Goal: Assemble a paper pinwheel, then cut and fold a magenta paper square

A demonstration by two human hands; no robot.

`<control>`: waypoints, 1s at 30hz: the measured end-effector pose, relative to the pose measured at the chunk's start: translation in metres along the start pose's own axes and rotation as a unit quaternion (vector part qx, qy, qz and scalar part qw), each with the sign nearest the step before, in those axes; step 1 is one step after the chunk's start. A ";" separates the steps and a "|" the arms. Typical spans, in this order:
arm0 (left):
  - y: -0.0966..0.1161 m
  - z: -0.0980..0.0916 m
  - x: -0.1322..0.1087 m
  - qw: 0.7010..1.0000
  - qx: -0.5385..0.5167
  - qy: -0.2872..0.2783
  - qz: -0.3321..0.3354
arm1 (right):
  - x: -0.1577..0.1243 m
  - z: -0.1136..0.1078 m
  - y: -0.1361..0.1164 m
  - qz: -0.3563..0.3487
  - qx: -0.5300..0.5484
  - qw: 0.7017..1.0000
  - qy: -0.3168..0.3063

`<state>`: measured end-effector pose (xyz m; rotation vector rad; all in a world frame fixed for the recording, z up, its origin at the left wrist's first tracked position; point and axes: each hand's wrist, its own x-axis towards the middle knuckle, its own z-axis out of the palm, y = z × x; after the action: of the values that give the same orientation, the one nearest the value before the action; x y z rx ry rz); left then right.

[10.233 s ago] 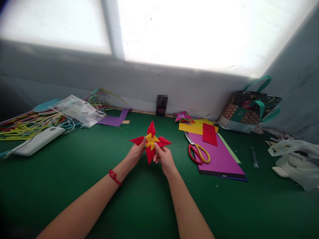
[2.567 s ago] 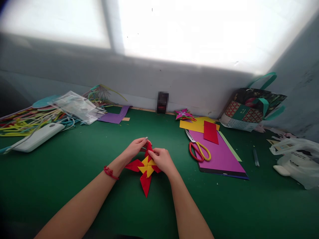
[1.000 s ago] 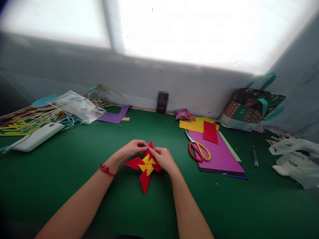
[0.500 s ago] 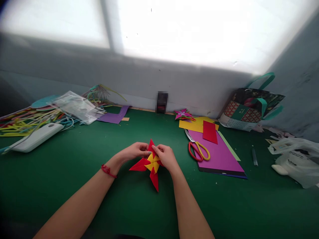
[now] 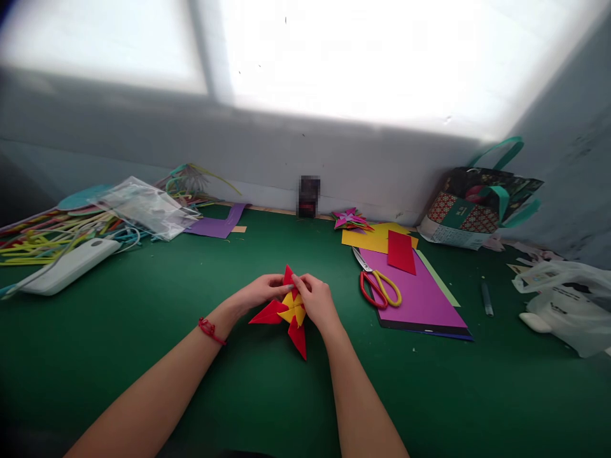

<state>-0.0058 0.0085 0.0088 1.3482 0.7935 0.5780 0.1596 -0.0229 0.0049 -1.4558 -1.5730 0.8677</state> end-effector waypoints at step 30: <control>0.003 -0.003 0.008 0.964 -0.172 0.181 0.086 | 0.001 -0.006 -0.003 0.105 0.328 0.938 -0.046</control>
<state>-0.0030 0.0171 0.0107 1.0070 0.8264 1.0718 0.1637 -0.0220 0.0100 -1.1062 -1.0357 1.4387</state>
